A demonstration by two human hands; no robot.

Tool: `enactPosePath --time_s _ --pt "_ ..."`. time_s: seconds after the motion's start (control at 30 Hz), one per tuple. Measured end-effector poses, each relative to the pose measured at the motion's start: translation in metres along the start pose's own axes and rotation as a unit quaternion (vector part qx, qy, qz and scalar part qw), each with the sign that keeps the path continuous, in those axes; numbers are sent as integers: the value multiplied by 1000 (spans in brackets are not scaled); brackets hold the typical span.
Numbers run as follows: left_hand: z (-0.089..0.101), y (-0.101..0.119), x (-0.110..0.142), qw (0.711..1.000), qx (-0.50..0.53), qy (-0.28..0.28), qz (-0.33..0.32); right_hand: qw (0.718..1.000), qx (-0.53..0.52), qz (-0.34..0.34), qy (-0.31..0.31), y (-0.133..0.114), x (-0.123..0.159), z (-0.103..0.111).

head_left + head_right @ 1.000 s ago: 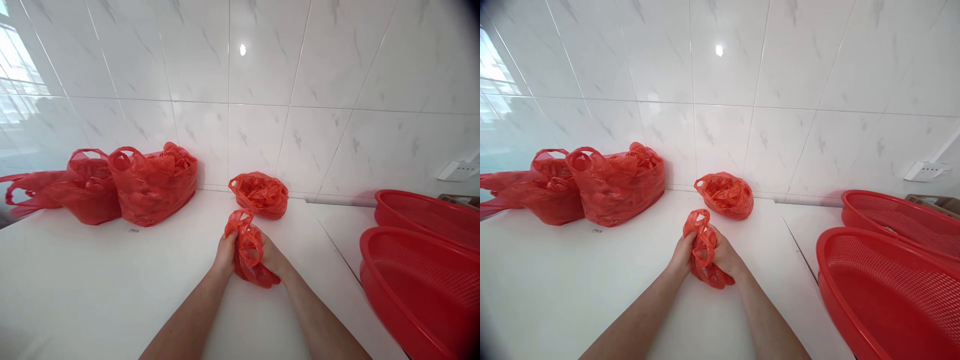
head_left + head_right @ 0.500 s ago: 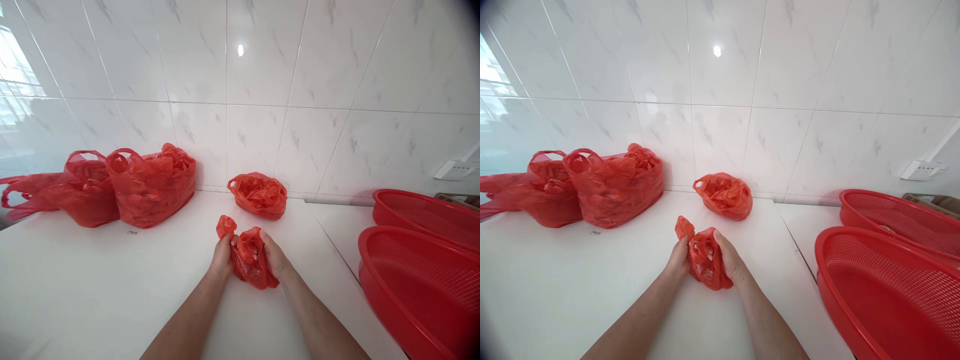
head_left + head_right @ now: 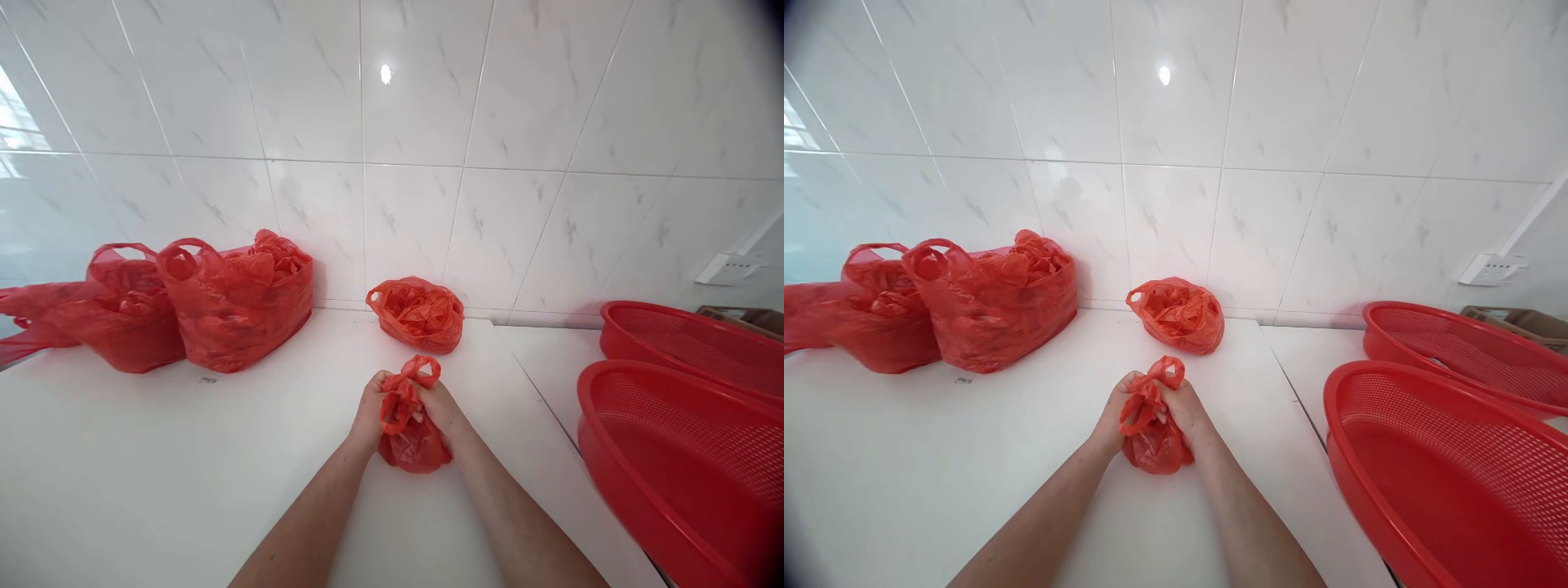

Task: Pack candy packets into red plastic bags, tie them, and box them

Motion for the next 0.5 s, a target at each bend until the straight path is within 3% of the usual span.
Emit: enactPosePath --time_s 0.17,0.27,0.5 --pt "-22 16 11 989 -95 -91 -65 998 -16 -1 58 5 -4 25" --pt "-29 18 14 976 -175 -99 -78 996 17 -2 87 3 -3 34" --pt "-19 10 6 992 -94 -72 -48 998 62 -7 -2 4 0 13"
Point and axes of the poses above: each hand's wrist, its own x-axis away from the middle knuckle, its own z-axis out of the back of the hand, y = z × x, the point moved 10 cm from there along -x, towards the middle knuckle, and after that the axes turned 10 degrees about -y, right-handed, at the moved point
